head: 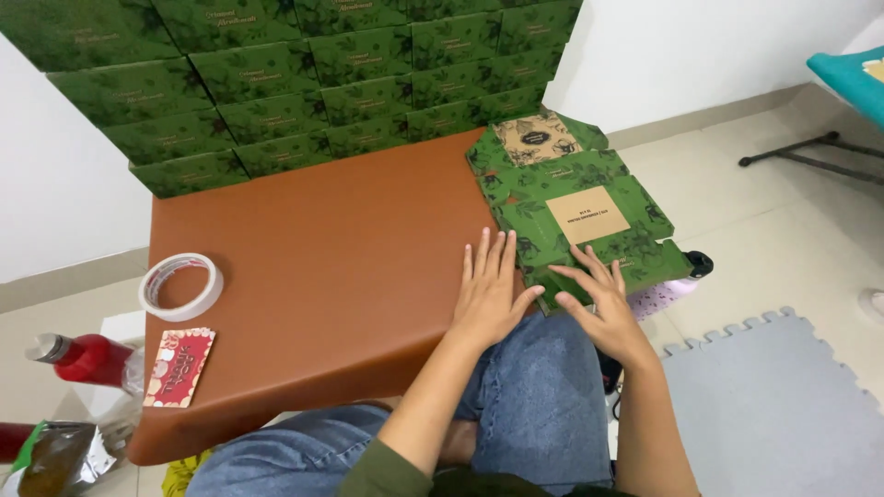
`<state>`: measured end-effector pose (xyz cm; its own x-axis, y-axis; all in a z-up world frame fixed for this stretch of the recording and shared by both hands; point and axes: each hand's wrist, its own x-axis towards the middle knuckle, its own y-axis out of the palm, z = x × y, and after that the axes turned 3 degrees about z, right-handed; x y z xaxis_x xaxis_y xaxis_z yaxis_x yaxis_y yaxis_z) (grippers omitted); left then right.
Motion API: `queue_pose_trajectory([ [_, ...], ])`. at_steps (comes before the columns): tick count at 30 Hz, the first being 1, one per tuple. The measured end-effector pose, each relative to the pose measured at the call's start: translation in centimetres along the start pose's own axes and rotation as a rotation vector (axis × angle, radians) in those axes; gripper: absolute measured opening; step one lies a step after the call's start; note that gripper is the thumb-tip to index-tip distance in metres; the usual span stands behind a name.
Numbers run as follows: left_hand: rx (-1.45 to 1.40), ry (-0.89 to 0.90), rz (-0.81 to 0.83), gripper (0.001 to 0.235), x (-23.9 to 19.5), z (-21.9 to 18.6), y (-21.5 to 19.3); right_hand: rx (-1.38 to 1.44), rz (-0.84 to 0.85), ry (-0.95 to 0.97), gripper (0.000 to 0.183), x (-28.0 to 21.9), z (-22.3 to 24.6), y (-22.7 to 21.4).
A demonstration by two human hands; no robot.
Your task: Folding cardboard templates into boxes, placing small items inside, and stacking the finished products.
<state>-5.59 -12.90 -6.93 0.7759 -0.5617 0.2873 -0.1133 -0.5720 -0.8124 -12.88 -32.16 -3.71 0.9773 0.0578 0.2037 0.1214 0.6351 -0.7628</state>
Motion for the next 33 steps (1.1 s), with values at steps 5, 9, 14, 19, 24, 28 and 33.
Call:
queue_pose_trajectory([
  [5,-0.005,-0.004,-0.004,0.090,-0.1,0.0,0.3,-0.105,-0.182,-0.022,0.029,-1.1,-0.7,0.3],
  [9,-0.040,-0.012,0.004,0.089,-0.1,-0.2,-0.3,-0.437,-0.378,-0.104,0.017,-2.6,-0.8,0.0],
  [14,-0.028,-0.009,0.006,0.091,-0.2,-0.2,-0.3,-0.545,-0.570,-0.159,0.003,-2.3,-2.8,0.4],
  [19,-0.021,-0.014,-0.002,0.093,-0.2,-0.1,-0.1,-0.505,-0.726,-0.143,0.006,-1.8,-4.2,0.7],
  [24,-0.092,-0.022,-0.037,0.103,-0.1,-0.1,-0.2,-0.499,-1.019,-0.296,0.004,-0.4,-0.9,-1.8],
  [28,-0.037,-0.013,-0.172,0.110,0.0,0.3,1.4,-0.454,-0.974,-0.364,0.015,-0.2,6.5,-4.7],
  [33,-0.086,0.027,-0.209,0.110,0.0,0.1,1.1,-0.503,-1.022,-0.558,0.012,2.0,9.8,-6.6],
])
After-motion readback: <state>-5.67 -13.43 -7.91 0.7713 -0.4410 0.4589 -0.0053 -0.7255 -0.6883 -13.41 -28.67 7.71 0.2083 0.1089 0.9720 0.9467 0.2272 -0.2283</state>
